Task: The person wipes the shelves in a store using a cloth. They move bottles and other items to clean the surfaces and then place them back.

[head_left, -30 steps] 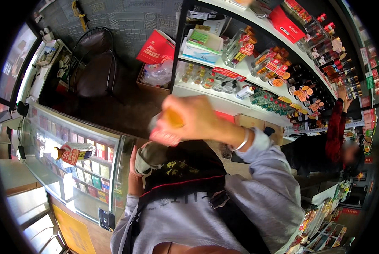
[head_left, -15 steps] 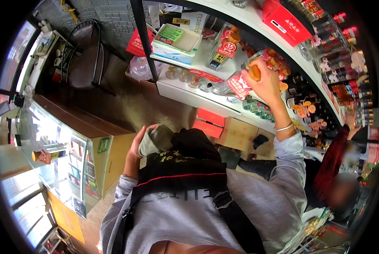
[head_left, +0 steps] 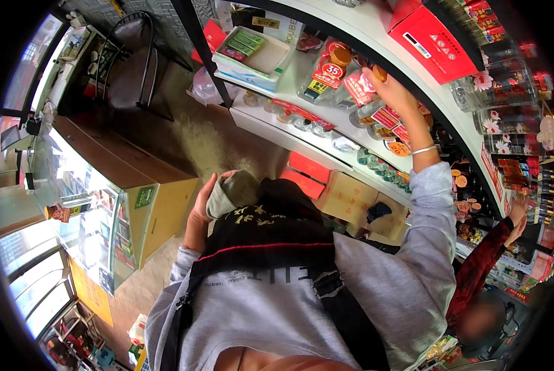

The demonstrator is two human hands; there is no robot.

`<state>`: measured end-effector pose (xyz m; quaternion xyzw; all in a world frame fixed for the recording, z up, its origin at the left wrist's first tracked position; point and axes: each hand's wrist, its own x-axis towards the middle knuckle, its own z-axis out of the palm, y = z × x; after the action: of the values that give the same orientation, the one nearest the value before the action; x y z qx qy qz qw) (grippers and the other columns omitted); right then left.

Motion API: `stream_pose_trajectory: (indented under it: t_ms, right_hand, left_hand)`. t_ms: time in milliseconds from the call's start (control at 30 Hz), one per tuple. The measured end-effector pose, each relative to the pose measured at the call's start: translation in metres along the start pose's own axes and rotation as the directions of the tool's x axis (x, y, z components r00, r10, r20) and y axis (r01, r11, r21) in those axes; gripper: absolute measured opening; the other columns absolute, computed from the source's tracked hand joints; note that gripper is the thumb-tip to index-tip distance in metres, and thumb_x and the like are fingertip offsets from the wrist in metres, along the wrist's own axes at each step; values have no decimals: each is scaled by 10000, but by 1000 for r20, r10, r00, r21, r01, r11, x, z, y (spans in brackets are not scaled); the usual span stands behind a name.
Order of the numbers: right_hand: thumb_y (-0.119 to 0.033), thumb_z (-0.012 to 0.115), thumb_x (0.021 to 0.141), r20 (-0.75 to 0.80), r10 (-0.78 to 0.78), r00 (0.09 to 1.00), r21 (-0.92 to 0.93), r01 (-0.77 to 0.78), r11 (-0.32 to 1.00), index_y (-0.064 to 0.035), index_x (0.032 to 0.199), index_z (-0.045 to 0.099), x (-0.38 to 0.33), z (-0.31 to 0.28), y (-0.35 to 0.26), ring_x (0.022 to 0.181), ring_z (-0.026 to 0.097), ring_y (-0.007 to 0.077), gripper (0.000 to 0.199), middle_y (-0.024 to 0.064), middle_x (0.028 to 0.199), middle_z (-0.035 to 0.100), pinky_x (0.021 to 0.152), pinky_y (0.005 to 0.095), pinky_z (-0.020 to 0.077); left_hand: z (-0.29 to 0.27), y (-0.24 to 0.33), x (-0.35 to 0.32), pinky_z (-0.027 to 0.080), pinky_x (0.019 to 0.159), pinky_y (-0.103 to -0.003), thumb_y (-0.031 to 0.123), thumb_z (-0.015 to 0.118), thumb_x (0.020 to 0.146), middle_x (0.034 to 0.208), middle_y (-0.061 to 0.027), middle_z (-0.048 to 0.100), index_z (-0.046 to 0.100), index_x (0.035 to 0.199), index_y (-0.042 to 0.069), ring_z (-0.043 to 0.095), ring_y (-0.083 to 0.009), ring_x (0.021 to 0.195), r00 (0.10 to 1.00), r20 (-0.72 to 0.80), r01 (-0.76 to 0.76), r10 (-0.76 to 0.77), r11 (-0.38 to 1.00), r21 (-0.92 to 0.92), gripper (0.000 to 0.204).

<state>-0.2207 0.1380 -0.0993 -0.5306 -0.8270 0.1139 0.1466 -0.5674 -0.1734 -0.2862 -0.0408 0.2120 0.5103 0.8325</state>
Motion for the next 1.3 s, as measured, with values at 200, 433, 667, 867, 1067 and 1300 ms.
stream_pose_trajectory:
  t_ms: [200,433,667,867,1067,1300]
  right_hand:
    - [-458,579,851,-129,-36,991,-66,28,997,-42,1150,580,31,26,36,1036,588,294,513,157,1130,612,895,344,448]
    - [-445,575,848,-213,-145,966,-230,95,968,-56,1112,599,46,43,67,993,595,316,470,161,1084,626,875,373,461]
    - [-443,550,856,-359,-285,889,-297,181,938,-61,1108,599,51,65,99,1006,585,334,460,172,1097,619,881,387,458]
    - [-449,550,856,-298,-285,911,-417,144,897,-69,1139,583,43,54,79,1023,572,299,475,150,1108,612,906,355,442]
    - [-447,547,861,-278,-236,931,-320,142,937,-66,1143,579,43,55,79,1007,572,274,475,134,1100,608,883,339,450]
    - [-444,544,868,-219,-170,961,-191,129,973,-61,1148,575,45,55,89,989,571,244,475,116,1091,603,855,320,459]
  left_hand:
    - [5,-1,9,347,1055,-402,373,314,985,1326,-165,467,382,1324,-29,463,-284,1221,999,-13,-34,35,998,54,530]
    - [4,1,13,348,1052,-399,373,306,987,1331,-174,462,381,1327,-38,460,-285,1224,998,4,-67,67,995,70,538]
    - [10,7,10,324,1067,-418,391,297,987,1353,-177,439,371,1340,-22,435,-299,1246,998,-29,-46,49,995,88,548]
    - [11,13,7,332,1064,-429,415,316,980,1340,-184,450,377,1334,-19,442,-312,1237,995,-96,0,12,993,117,563]
    - [19,13,5,343,1055,-421,416,312,979,1330,-183,463,390,1328,-18,452,-308,1228,992,-124,22,2,981,190,563]
    - [23,7,7,344,1054,-416,424,300,979,1339,-179,455,375,1343,-9,451,-305,1228,992,-130,20,6,981,195,571]
